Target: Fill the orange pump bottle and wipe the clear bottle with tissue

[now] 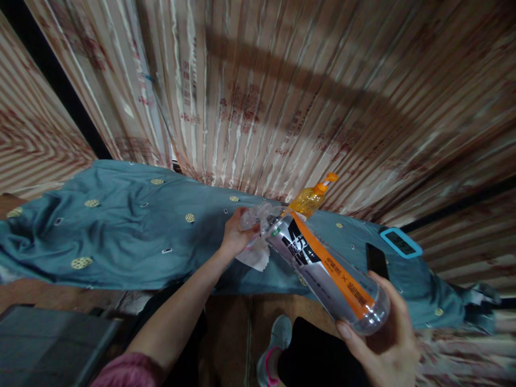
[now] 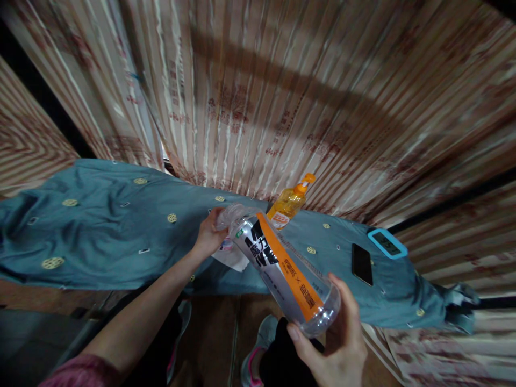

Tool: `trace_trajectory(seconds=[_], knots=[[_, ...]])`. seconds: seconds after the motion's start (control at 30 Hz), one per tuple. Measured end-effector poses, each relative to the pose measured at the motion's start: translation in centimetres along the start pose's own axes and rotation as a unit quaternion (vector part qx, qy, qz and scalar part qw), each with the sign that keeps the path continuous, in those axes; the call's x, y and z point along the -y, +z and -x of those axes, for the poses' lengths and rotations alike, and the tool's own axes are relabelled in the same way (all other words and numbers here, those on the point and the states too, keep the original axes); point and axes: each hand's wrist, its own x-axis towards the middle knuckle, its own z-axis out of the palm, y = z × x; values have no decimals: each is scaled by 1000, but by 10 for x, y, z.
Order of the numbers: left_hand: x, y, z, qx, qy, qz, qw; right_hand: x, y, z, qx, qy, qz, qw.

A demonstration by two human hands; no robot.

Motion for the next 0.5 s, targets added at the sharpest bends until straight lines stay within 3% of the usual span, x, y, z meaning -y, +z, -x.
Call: trace_trajectory(seconds=[0.5], knots=[[-1,-1,0,8,-3,0,1000,-1,0,-1,0,-7,0,1000]])
